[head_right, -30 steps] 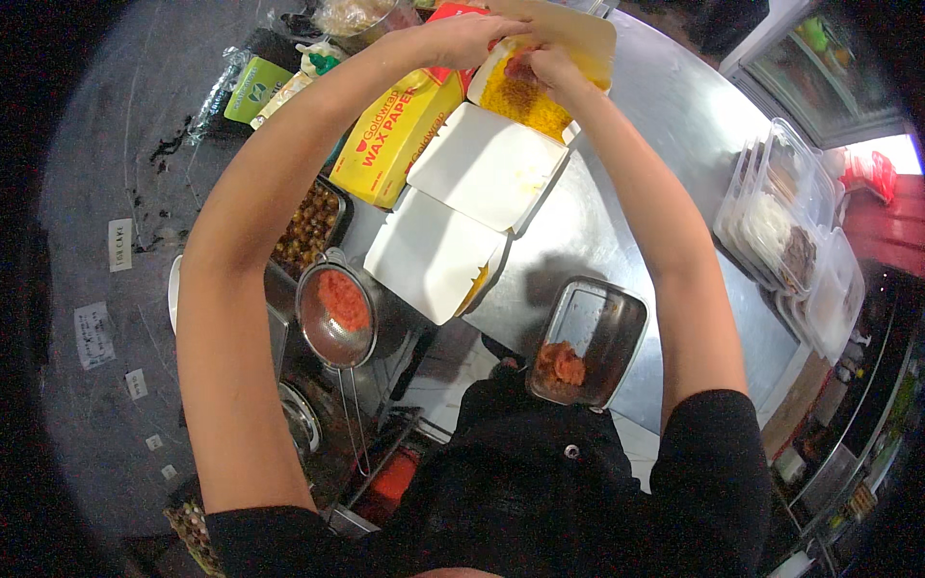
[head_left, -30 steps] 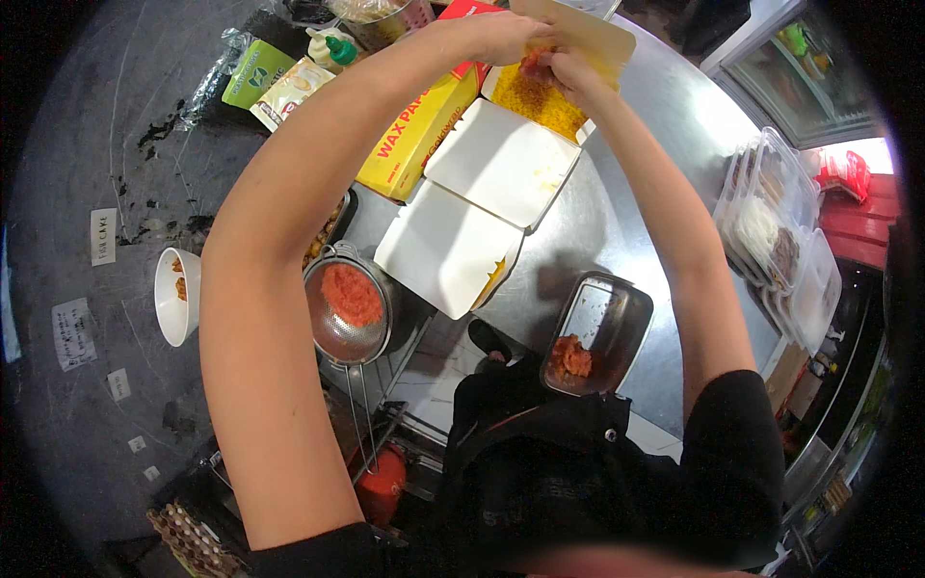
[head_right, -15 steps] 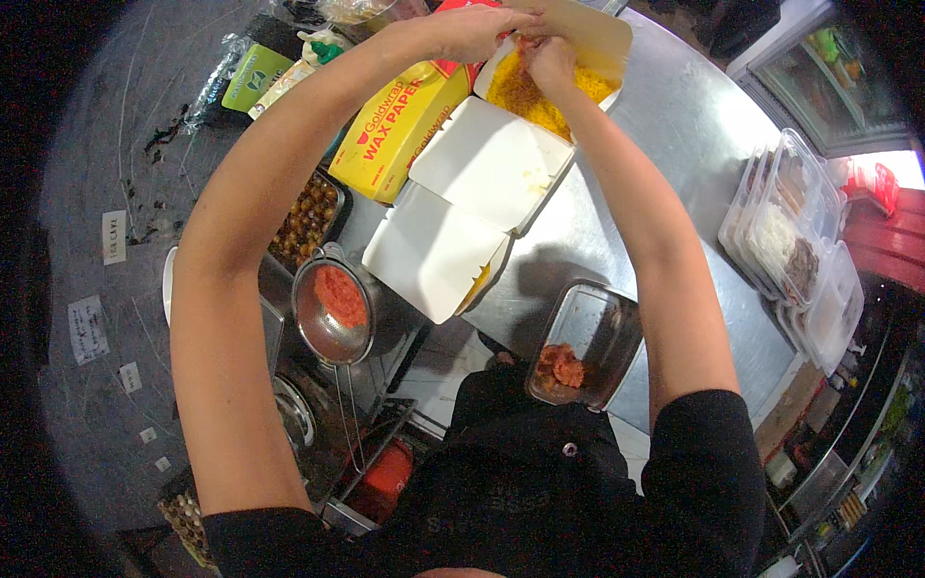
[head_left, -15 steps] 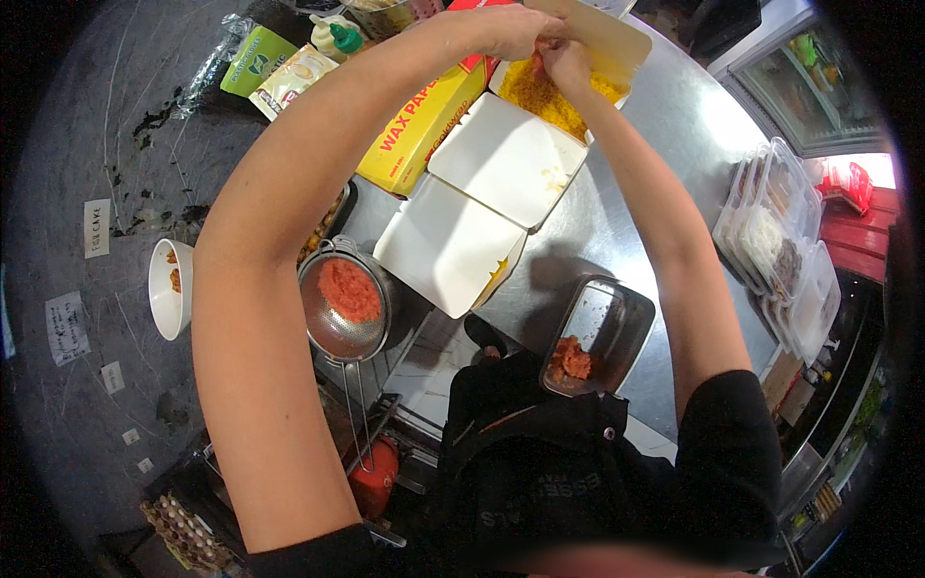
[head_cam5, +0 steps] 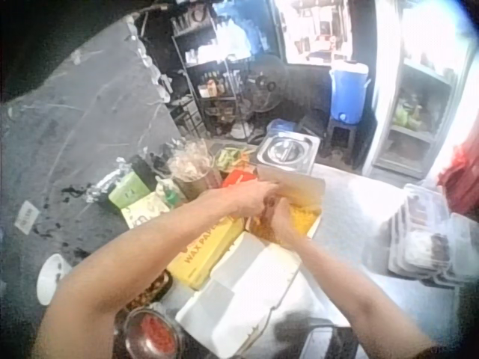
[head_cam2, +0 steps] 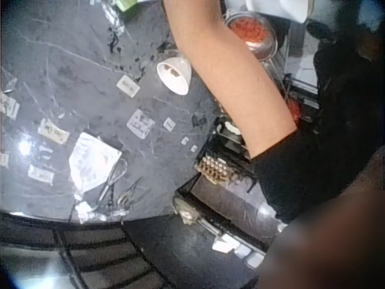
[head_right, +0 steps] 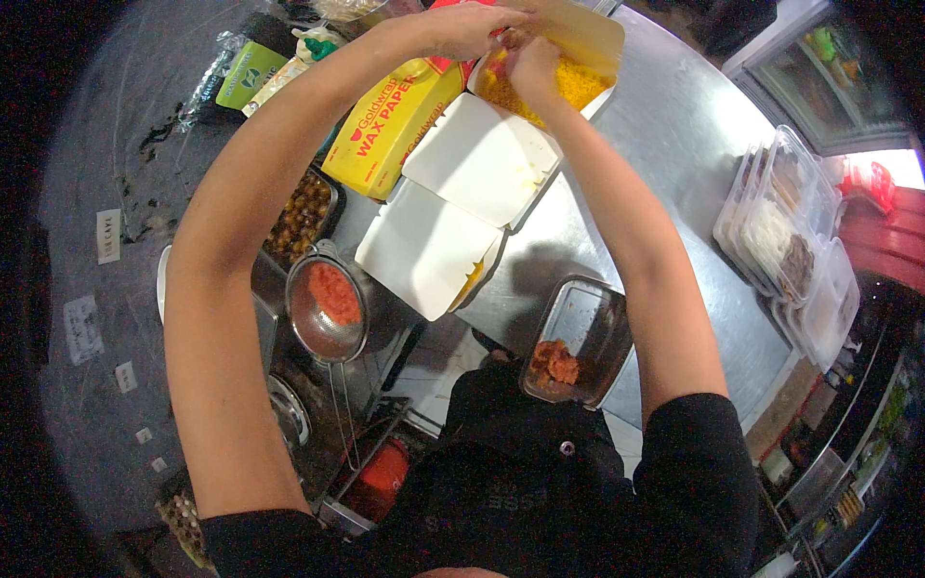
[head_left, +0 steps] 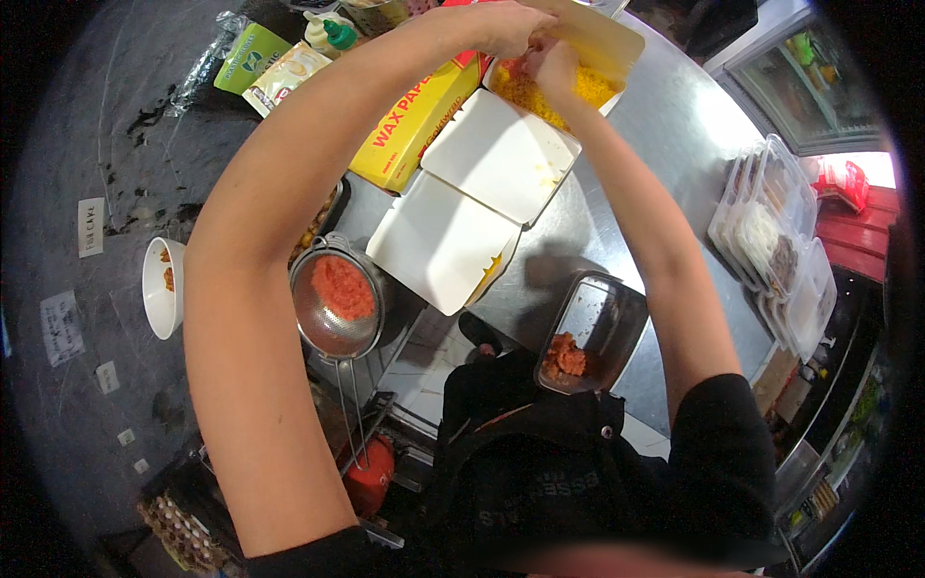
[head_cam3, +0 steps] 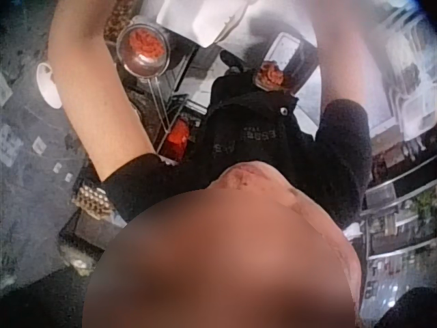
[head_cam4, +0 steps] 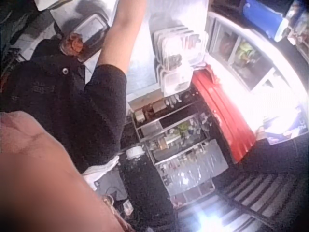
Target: The person assembles takeout food boxes by opening containers, lining them with wax paper, and adding various ingredients including shredded cheese, chopped tomatoes, lettuce, and onions. They also use a microwave to heat items and arrange containers on the counter.
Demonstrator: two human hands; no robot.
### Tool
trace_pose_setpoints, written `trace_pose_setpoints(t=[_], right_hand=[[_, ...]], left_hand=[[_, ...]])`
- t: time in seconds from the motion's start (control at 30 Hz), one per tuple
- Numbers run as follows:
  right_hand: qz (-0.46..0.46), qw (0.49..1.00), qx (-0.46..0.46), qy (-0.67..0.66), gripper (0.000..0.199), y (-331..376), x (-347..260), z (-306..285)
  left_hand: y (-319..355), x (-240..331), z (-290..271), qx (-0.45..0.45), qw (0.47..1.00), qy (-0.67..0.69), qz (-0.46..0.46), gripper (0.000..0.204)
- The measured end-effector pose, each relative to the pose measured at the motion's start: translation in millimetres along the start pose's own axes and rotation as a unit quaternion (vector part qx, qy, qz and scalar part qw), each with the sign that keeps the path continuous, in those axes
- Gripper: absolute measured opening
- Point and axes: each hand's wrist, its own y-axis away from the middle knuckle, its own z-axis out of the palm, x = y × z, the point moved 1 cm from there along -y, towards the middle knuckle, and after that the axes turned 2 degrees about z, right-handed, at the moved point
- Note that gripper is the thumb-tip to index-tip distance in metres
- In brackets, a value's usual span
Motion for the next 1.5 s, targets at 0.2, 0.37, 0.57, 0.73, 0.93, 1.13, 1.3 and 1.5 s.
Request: trace_pose_setpoints(t=[0.2,0.37,0.57,0.73,0.93,1.13,1.3,1.5], right_hand=[[0.011,0.992,-0.1,0.077,0.023,-12.8,29.3,-29.6],[-0.059,0.973,-0.15,0.166,0.025,-12.5,29.4,-15.6],[-0.028,0.973,-0.195,0.119,0.021,-6.9,24.8,-11.4],[-0.104,0.977,-0.134,0.131,0.025,-1.1,15.1,3.6],[-0.113,0.966,-0.128,0.196,0.028,-18.2,29.5,-5.2],[-0.171,0.967,-0.075,0.174,0.029,-5.2,28.8,-8.6],[-0.049,0.945,-0.188,0.262,0.032,-7.0,4.2,-10.1],[-0.157,0.943,-0.134,0.262,0.03,8.6,19.8,-11.6]], left_hand=[[2.9,-5.2,-1.7,-0.008,0.997,0.039,0.061,0.055],[-5.5,-11.0,4.3,0.021,0.998,-0.02,0.054,0.053],[-2.1,-15.0,5.8,0.019,0.999,-0.009,0.037,0.054],[-1.5,-17.5,7.6,0.022,0.999,-0.026,0.029,0.057],[0.6,-8.9,0.8,0.007,0.997,0.031,0.071,0.062],[1.1,-11.0,2.4,0.012,0.998,0.023,0.052,0.062],[0.0,-15.5,5.6,0.002,0.999,-0.032,0.005,0.057],[2.2,-8.6,0.2,-0.001,1.0,-0.02,0.008,0.053]])
